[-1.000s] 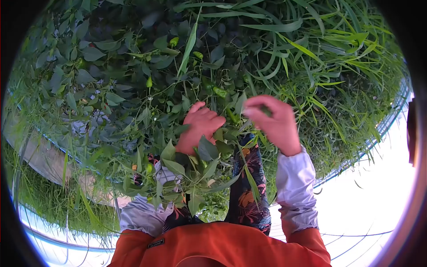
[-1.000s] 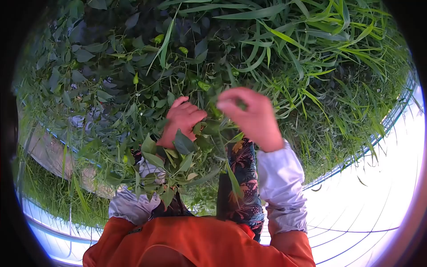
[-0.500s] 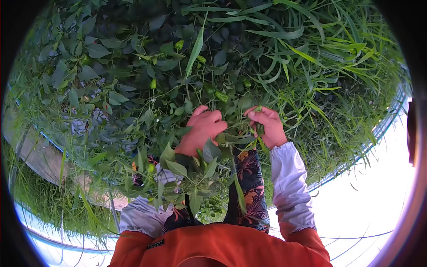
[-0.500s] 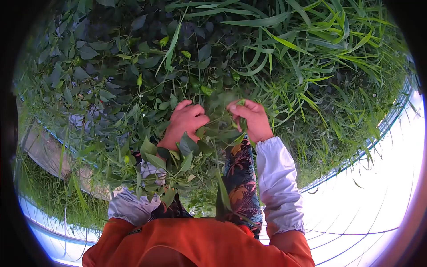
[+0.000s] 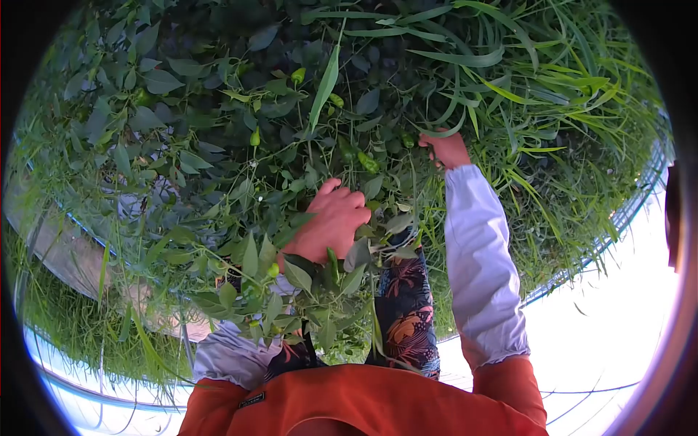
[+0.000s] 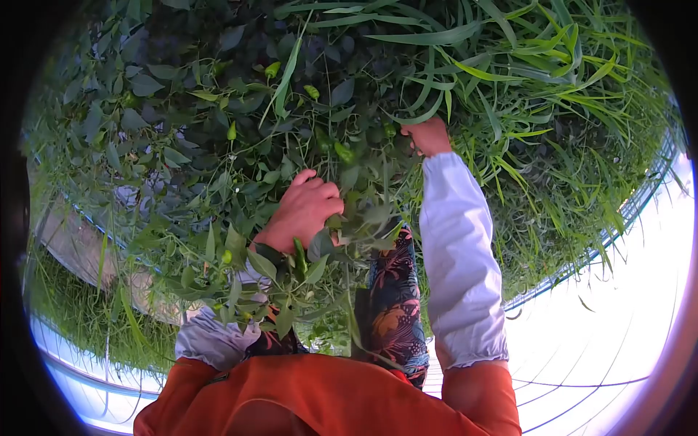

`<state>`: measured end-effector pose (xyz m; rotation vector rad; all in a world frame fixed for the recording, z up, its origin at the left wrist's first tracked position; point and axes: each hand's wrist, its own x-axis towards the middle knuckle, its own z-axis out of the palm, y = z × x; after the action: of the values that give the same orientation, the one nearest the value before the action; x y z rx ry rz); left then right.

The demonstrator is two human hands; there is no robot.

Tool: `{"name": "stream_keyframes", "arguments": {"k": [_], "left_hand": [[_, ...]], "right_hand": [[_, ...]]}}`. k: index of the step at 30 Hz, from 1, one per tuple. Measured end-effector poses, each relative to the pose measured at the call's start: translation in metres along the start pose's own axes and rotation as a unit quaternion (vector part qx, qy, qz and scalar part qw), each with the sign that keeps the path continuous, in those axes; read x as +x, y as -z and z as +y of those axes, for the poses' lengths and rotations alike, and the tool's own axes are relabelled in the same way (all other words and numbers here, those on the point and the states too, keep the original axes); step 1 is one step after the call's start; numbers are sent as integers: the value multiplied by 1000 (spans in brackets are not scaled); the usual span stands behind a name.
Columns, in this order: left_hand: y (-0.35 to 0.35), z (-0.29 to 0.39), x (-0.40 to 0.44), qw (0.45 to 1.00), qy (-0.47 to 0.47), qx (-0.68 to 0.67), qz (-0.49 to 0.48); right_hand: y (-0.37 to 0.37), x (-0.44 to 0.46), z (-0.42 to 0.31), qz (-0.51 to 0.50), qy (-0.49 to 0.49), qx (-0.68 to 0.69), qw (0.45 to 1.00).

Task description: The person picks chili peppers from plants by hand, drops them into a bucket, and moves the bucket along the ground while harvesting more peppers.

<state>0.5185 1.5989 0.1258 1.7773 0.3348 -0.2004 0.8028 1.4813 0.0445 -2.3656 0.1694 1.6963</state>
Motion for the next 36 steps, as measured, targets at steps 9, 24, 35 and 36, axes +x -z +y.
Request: {"name": "stream_keyframes", "arguments": {"k": [9, 24, 35, 36], "left_hand": [[-19, 8, 5, 991, 82, 61, 90], [-11, 18, 10, 993, 75, -8, 89], [-29, 5, 4, 989, 12, 138, 59], [-30, 7, 3, 986, 6, 149, 71]], "right_hand": [[-28, -50, -12, -78, 64, 130, 986], [-100, -199, 18, 15, 146, 293, 945], [-71, -135, -59, -131, 140, -65, 979], [-79, -115, -58, -149, 124, -116, 974]]}}
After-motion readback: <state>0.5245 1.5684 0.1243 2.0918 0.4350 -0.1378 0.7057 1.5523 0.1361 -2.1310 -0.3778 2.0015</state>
